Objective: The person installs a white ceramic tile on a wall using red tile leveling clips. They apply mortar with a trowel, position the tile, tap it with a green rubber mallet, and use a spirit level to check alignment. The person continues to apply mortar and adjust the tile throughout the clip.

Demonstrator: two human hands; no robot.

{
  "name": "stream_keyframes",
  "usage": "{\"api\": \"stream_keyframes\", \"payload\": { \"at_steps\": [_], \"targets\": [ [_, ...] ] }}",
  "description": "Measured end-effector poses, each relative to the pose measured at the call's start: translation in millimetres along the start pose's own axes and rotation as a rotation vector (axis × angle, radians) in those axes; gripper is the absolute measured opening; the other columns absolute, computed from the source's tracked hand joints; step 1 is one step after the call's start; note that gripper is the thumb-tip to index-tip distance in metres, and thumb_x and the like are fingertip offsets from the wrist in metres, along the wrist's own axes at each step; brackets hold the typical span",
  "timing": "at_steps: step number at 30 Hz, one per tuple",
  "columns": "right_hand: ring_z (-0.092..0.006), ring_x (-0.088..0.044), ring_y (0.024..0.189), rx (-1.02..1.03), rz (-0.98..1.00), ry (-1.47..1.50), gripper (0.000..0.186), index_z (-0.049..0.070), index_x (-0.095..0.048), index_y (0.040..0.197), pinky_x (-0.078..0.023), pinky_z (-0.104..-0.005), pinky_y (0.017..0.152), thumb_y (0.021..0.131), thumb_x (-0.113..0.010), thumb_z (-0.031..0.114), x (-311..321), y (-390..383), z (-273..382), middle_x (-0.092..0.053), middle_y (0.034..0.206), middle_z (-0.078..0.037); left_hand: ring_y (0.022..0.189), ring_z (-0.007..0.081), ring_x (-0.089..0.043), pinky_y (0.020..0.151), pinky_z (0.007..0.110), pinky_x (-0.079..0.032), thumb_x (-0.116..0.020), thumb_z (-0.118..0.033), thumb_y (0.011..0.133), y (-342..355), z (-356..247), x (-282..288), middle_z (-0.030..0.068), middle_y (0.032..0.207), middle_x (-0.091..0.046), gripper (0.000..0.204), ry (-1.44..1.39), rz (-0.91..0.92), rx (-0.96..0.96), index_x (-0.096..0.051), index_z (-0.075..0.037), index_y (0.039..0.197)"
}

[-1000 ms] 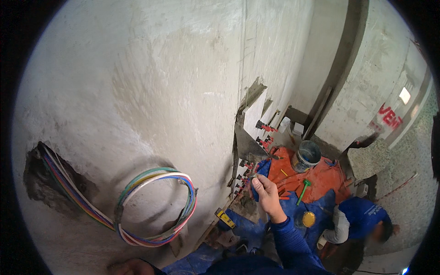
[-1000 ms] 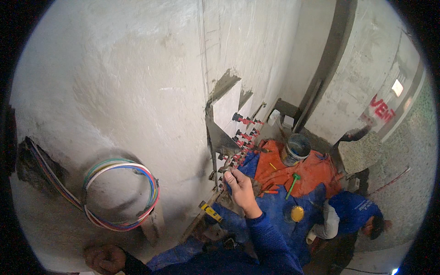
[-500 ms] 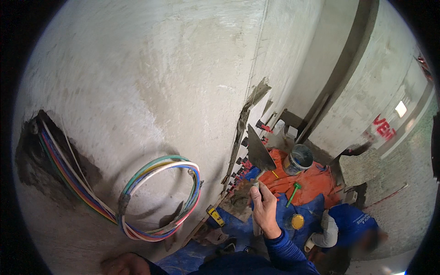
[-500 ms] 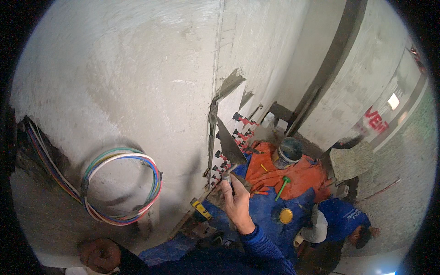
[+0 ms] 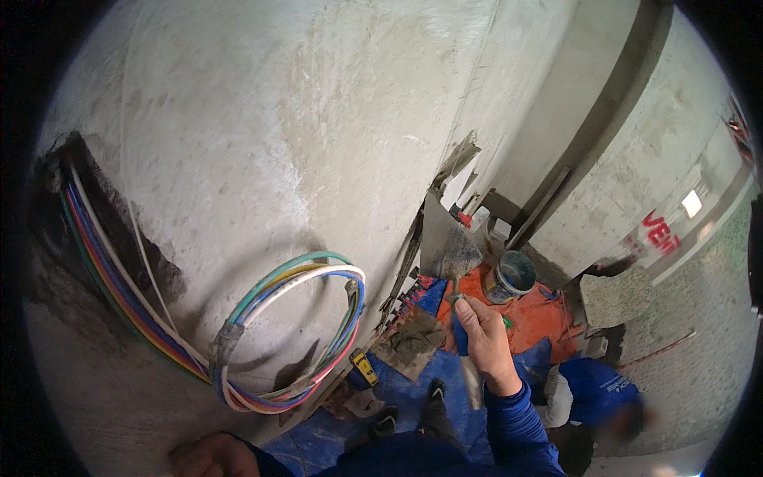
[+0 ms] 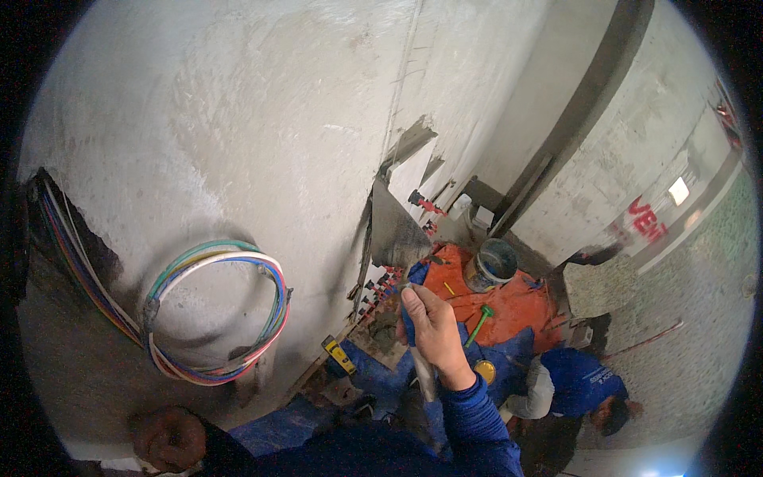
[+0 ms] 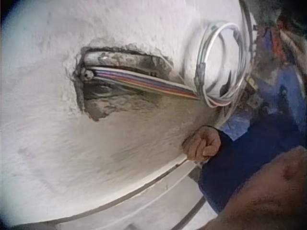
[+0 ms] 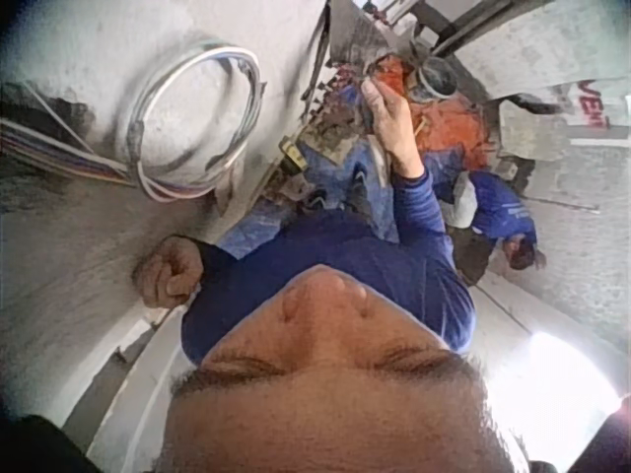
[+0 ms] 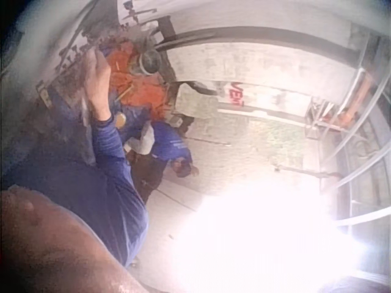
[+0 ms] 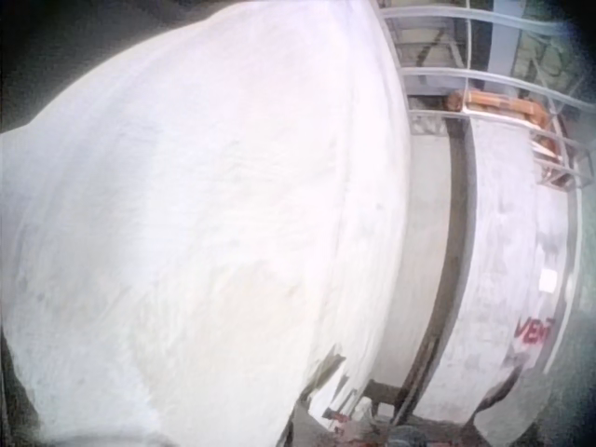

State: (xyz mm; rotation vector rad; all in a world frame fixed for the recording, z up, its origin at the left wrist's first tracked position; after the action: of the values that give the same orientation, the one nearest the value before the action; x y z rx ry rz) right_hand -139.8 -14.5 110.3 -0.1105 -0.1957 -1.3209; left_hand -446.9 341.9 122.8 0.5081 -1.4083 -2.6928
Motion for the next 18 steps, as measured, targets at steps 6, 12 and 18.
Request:
{"api": "stream_keyframes", "payload": {
  "at_steps": [6, 12, 18],
  "targets": [
    [-0.0141, -0.061, 0.057, -0.005, -0.059, 0.033, 0.045, -0.004, -0.065, 0.104, -0.049, -0.0307, 0.055, 0.114, -0.05, 0.038, -13.6, -4.1, -41.0, -0.063, 0.071, -0.007, 0.065, 0.0255, -0.058, 0.054, 0.04, -0.049, -0.051, -0.022, 0.107, 9.7, 3.3, -4.1, 0.0113, 0.075, -0.059, 0.018, -0.124, -0.306, 0.284, -0.058, -0.005, 0.108],
    [-0.015, -0.06, 0.056, 0.018, -0.067, -0.112, 0.045, -0.001, -0.062, 0.093, -0.048, -0.0309, 0.055, 0.113, -0.05, 0.037, -23.1, -9.3, -55.1, -0.062, 0.069, -0.006, 0.063, 0.0247, -0.057, 0.053, 0.039, -0.049, -0.05, -0.022, 0.106, 34.1, -1.3, -17.8, 0.011, 0.074, -0.058, 0.017, -0.15, -0.338, 0.337, -0.057, -0.006, 0.105],
    [-0.0085, -0.059, 0.063, 0.004, -0.106, 0.058, 0.033, -0.003, -0.062, 0.103, -0.048, -0.029, 0.057, 0.113, -0.053, 0.027, -16.0, -25.0, -24.3, -0.059, 0.076, -0.003, 0.062, 0.0239, -0.056, 0.052, 0.038, -0.048, -0.05, -0.022, 0.106, 36.6, -0.2, -21.3, 0.0106, 0.073, -0.058, 0.018, -0.156, -0.351, 0.361, -0.056, -0.006, 0.102]
  ]
}}
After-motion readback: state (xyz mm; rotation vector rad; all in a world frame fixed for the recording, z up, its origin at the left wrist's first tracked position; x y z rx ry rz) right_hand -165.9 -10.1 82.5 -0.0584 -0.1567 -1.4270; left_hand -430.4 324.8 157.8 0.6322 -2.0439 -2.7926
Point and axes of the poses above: each hand's wrist, its own y-axis towards the middle knuckle, its own x-axis out of the back of the hand, z = x × y, the point moved 7 cm from there along y, towards the middle knuckle
